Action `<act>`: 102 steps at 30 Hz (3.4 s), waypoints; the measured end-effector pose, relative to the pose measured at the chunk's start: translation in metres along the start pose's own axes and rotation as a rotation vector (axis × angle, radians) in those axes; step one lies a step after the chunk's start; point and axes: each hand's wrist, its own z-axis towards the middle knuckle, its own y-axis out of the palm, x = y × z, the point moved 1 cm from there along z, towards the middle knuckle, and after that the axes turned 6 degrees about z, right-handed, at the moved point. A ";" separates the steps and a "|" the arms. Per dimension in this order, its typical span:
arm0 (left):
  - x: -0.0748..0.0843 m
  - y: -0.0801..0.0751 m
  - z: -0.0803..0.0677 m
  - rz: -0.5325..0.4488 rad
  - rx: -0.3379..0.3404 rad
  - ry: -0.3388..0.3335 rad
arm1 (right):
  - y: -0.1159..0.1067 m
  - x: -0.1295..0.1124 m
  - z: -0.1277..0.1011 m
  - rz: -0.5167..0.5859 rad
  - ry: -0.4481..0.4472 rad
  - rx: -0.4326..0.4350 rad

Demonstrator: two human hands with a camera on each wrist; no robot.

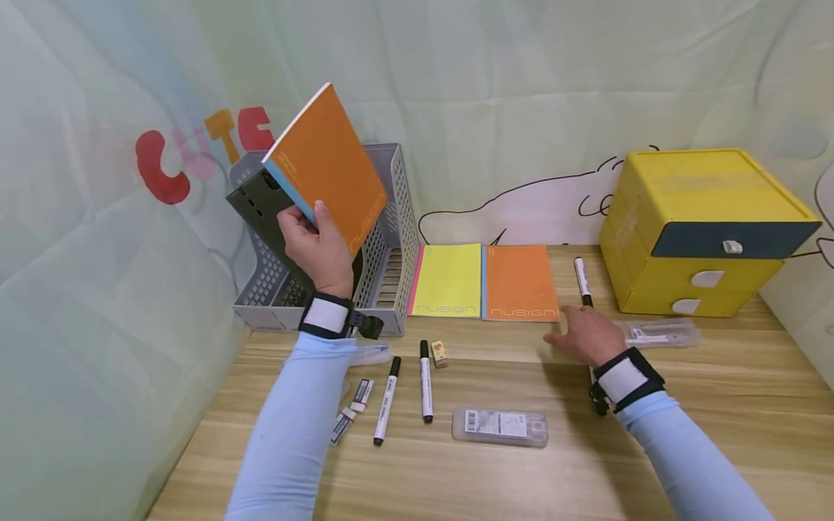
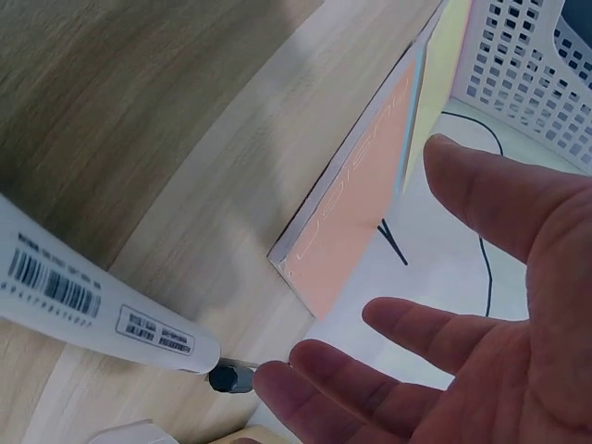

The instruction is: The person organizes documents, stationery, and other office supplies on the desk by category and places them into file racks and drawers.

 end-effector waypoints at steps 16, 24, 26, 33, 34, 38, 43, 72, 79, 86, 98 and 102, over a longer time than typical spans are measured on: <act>-0.057 0.020 -0.009 0.344 -0.165 -0.221 | 0.003 0.001 0.004 0.010 0.022 -0.068; -0.068 0.036 -0.014 0.383 -0.240 -0.262 | 0.004 0.004 0.005 -0.005 0.024 -0.072; -0.070 0.038 -0.015 0.370 -0.241 -0.272 | 0.006 0.004 0.005 -0.006 0.021 -0.075; -0.094 0.037 -0.032 0.491 -0.300 -0.346 | 0.010 0.004 0.002 -0.009 -0.010 -0.067; -0.096 0.037 -0.034 0.546 -0.331 -0.354 | 0.010 0.005 0.003 -0.012 -0.012 -0.065; -0.102 0.036 -0.034 0.699 -0.401 -0.368 | 0.008 0.005 0.005 -0.018 0.000 -0.067; -0.102 0.035 -0.030 0.699 -0.370 -0.395 | 0.007 0.003 0.007 -0.030 -0.006 -0.065; -0.068 0.028 -0.023 0.657 -0.220 -0.024 | 0.005 -0.006 0.023 -0.034 -0.009 -0.070; -0.044 0.046 -0.051 0.691 -0.339 0.311 | 0.005 -0.006 0.028 -0.068 -0.013 -0.058; -0.036 0.063 -0.091 0.813 -0.579 0.473 | 0.009 -0.006 0.030 -0.055 -0.020 -0.044; -0.051 0.082 -0.143 1.115 -0.994 0.313 | 0.006 -0.003 0.037 -0.052 -0.050 -0.029; -0.058 0.086 -0.160 1.200 -1.091 0.295 | 0.004 -0.004 0.042 -0.112 -0.094 -0.018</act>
